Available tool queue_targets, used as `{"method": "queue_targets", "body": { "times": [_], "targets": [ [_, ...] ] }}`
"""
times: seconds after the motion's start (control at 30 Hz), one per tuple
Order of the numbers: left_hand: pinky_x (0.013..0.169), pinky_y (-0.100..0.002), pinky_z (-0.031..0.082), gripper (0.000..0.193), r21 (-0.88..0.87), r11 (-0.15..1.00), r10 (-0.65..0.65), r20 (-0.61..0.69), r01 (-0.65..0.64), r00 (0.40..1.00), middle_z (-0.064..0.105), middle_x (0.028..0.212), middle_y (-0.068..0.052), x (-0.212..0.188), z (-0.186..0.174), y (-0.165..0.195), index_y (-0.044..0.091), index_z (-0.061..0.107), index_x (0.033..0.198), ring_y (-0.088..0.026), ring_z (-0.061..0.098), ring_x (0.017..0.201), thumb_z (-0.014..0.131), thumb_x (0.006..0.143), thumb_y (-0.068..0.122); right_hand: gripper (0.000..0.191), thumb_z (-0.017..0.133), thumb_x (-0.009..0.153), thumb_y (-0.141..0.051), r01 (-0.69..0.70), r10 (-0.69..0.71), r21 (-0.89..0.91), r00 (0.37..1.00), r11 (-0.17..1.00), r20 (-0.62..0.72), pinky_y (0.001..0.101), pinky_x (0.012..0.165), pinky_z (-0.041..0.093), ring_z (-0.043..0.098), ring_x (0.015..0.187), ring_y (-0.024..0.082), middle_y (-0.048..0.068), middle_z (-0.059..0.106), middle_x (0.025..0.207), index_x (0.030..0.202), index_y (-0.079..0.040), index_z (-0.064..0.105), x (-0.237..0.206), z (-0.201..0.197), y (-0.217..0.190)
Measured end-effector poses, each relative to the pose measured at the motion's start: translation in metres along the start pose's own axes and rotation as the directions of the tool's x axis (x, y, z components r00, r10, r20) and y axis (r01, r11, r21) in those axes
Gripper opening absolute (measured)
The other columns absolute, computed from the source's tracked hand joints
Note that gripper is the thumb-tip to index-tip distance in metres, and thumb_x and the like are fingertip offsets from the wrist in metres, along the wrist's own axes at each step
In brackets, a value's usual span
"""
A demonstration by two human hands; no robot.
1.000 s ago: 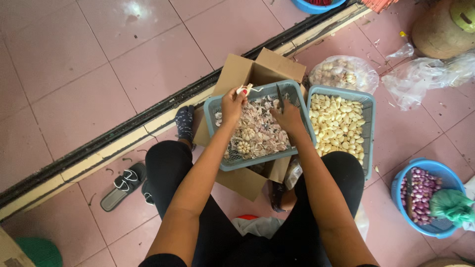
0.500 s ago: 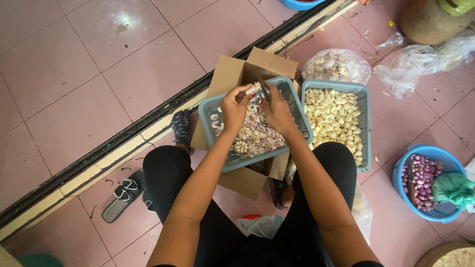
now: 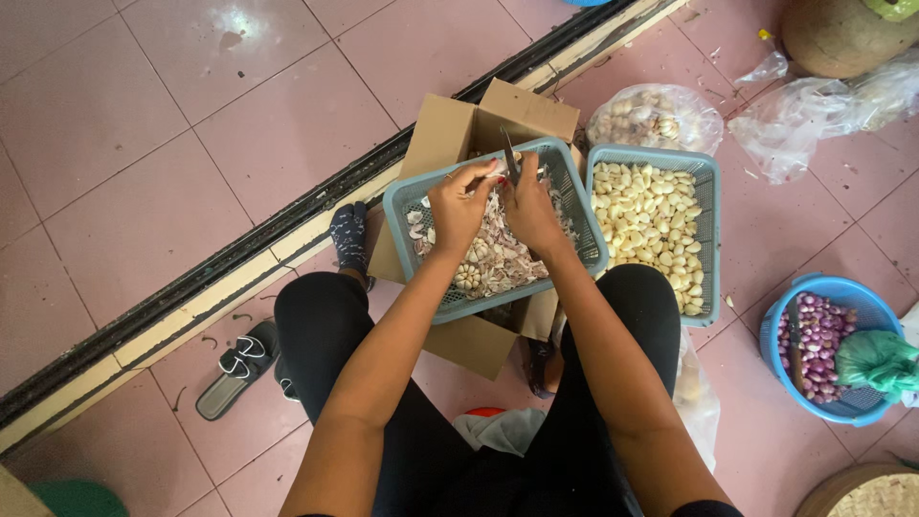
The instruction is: The person sits on the floor and peels garlic cloves with a small paring knife, cutting off the root ends and pulling off the skins. Peeled cloves are placed in a perforated tray beside a tray of unpeeled cloves, with skins accumulating in the working tray.
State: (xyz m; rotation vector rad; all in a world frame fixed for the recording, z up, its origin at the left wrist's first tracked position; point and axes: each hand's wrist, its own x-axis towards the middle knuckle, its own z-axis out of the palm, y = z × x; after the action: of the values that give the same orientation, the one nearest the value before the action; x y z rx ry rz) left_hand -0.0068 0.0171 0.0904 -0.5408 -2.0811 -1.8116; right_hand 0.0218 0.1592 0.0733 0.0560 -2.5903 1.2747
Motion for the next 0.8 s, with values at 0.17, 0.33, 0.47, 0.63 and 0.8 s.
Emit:
{"method": "queue_targets", "body": {
  "times": [0.17, 0.33, 0.47, 0.63, 0.8],
  "targets": [
    [0.079, -0.031, 0.062, 0.021, 0.083, 0.991, 0.102, 0.025, -0.104, 0.994, 0.078, 0.108, -0.011, -0.003, -0.002, 0.007, 0.005, 0.077, 0.108, -0.021, 0.078, 0.096, 0.08, 0.088, 0.001, 0.037, 0.056, 0.101, -0.003, -0.049, 0.049, 0.037, 0.999, 0.998, 0.004, 0.063, 0.102, 0.038, 0.062, 0.106, 0.056, 0.031, 0.068, 0.106, 0.129, 0.001, 0.032, 0.0, 0.005, 0.012],
    [0.077, -0.031, 0.063, 0.019, 0.1, 0.988, 0.111, 0.068, -0.117, 0.992, 0.078, 0.107, -0.01, -0.007, 0.002, 0.01, 0.007, 0.076, 0.107, -0.021, 0.078, 0.093, 0.08, 0.088, 0.003, 0.025, 0.052, 0.104, -0.003, -0.311, 0.261, 0.423, 0.95, 0.851, 0.173, 0.038, 0.054, 0.044, 0.055, 0.063, 0.017, 0.012, 0.058, 0.086, 0.125, -0.005, 0.039, -0.003, -0.004, 0.004],
    [0.075, -0.028, 0.062, 0.019, 0.031, 0.999, 0.033, 0.104, -0.037, 0.994, 0.08, 0.105, -0.01, -0.006, 0.0, 0.002, 0.006, 0.078, 0.108, -0.017, 0.079, 0.09, 0.079, 0.09, 0.0, 0.034, 0.047, 0.097, -0.002, -0.504, 0.308, 0.634, 0.863, 0.586, 0.4, 0.0259, 0.039, 0.031, 0.039, 0.046, 0.006, 0.003, 0.052, 0.078, 0.126, -0.017, 0.038, 0.0, -0.026, -0.012],
    [0.081, -0.026, 0.063, 0.021, -0.215, 0.964, -0.115, 0.198, 0.158, 0.973, 0.081, 0.105, -0.011, -0.008, -0.001, -0.019, 0.003, 0.078, 0.11, -0.016, 0.078, 0.093, 0.075, 0.091, -0.006, 0.032, 0.05, 0.098, 0.001, -0.578, 0.333, 0.662, 0.816, 0.477, 0.472, 0.0246, 0.04, 0.03, 0.039, 0.048, 0.006, 0.003, 0.052, 0.079, 0.124, -0.015, 0.04, 0.0, -0.035, -0.022],
    [0.082, -0.028, 0.07, 0.014, -0.501, 0.715, -0.411, 0.263, 0.488, 0.873, 0.079, 0.11, -0.009, 0.001, 0.009, -0.044, 0.004, 0.075, 0.099, -0.018, 0.079, 0.096, 0.074, 0.087, -0.004, 0.029, 0.051, 0.099, -0.001, -0.62, 0.329, 0.741, 0.777, 0.256, 0.536, 0.0222, 0.038, 0.028, 0.039, 0.048, 0.005, 0.003, 0.056, 0.083, 0.124, -0.012, 0.041, 0.001, -0.039, -0.021]
  ]
}}
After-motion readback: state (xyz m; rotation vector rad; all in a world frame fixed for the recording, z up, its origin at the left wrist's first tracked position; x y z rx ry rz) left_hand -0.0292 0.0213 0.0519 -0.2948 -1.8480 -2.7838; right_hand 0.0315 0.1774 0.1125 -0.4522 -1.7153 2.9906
